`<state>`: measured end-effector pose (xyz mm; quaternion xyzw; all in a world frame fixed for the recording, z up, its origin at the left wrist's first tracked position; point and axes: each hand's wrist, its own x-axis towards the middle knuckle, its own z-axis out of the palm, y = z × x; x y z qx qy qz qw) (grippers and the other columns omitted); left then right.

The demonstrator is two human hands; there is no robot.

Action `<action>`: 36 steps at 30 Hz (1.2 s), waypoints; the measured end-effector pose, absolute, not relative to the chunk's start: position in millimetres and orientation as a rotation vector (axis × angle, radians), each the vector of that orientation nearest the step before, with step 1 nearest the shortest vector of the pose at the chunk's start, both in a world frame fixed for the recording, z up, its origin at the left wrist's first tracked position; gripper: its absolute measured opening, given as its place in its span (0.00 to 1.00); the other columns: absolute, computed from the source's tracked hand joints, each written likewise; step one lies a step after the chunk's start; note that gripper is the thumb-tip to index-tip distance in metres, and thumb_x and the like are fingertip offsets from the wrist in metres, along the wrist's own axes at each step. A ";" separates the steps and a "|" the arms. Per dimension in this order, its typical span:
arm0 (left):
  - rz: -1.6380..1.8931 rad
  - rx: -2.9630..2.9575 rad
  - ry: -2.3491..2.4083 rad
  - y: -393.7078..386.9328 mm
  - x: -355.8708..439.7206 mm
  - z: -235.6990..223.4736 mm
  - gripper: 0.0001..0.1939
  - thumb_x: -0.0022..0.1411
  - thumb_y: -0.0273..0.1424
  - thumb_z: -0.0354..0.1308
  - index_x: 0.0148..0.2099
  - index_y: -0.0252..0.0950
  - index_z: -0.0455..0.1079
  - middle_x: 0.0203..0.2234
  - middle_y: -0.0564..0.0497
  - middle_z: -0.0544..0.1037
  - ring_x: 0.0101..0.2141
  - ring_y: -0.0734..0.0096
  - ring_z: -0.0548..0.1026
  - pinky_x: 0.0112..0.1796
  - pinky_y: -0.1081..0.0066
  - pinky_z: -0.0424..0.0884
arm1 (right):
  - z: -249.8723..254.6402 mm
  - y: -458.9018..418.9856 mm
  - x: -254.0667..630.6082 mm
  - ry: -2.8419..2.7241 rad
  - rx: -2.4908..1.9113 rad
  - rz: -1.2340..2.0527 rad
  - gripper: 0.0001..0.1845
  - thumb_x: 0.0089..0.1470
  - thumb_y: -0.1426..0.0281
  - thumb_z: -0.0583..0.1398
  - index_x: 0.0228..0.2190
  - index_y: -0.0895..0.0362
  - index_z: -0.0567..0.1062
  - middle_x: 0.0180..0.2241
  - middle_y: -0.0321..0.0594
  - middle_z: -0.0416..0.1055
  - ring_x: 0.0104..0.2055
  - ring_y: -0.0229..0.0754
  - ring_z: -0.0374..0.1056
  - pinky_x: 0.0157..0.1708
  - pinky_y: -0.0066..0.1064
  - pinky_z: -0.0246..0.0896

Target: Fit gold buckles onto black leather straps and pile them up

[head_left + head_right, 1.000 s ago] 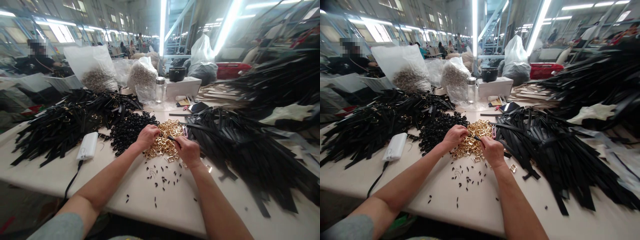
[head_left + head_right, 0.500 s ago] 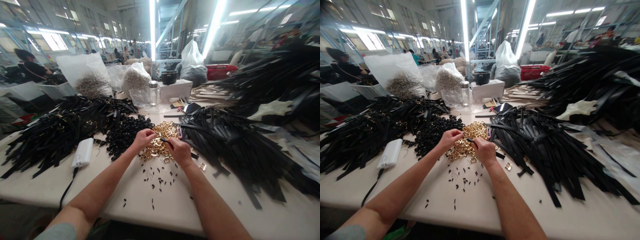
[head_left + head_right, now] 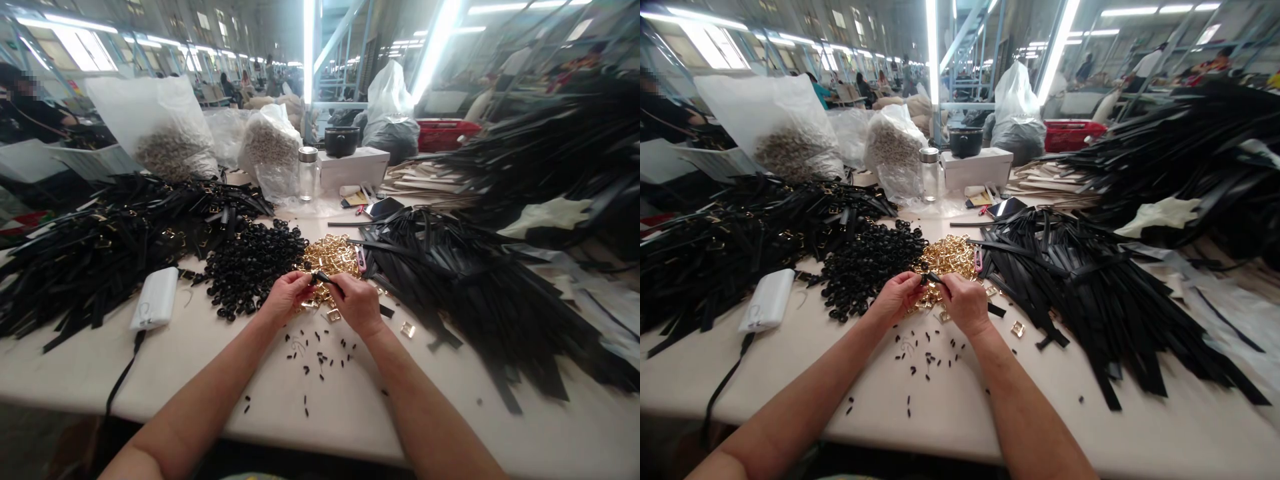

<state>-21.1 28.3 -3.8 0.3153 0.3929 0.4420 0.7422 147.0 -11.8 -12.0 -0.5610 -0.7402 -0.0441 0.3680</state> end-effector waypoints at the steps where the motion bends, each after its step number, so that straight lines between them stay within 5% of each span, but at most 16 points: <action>1: 0.970 0.678 0.864 28.5 -21.1 -3.8 0.23 0.35 0.38 0.75 0.28 0.31 0.69 0.22 0.53 0.76 0.24 0.76 0.75 0.28 0.78 0.73 | -12.2 -11.7 147.3 -1.895 -1.451 -0.118 0.10 0.61 0.66 0.56 0.31 0.55 0.75 0.28 0.38 0.75 0.28 0.37 0.69 0.29 0.27 0.53; 29: 0.793 0.989 0.849 28.1 -28.4 -7.0 0.18 0.42 0.34 0.72 0.33 0.31 0.71 0.25 0.53 0.77 0.23 0.79 0.74 0.29 0.76 0.71 | -7.6 -12.1 151.3 -2.161 -1.420 0.048 0.12 0.62 0.64 0.56 0.30 0.56 0.73 0.26 0.37 0.75 0.27 0.37 0.69 0.27 0.27 0.51; 32: 0.792 1.057 0.856 27.8 -29.5 -4.0 0.17 0.43 0.34 0.71 0.33 0.31 0.72 0.23 0.54 0.76 0.22 0.79 0.72 0.28 0.76 0.69 | -6.5 -13.3 149.0 -2.123 -1.476 0.155 0.07 0.60 0.65 0.58 0.37 0.54 0.74 0.28 0.37 0.76 0.28 0.39 0.71 0.28 0.27 0.54; 36: 0.815 1.093 0.881 26.0 -27.5 -2.5 0.15 0.43 0.33 0.71 0.32 0.32 0.72 0.22 0.55 0.75 0.21 0.81 0.71 0.27 0.76 0.68 | -2.4 -14.7 146.7 -2.046 -1.479 0.316 0.25 0.58 0.64 0.60 0.56 0.54 0.65 0.31 0.37 0.77 0.29 0.41 0.72 0.29 0.28 0.59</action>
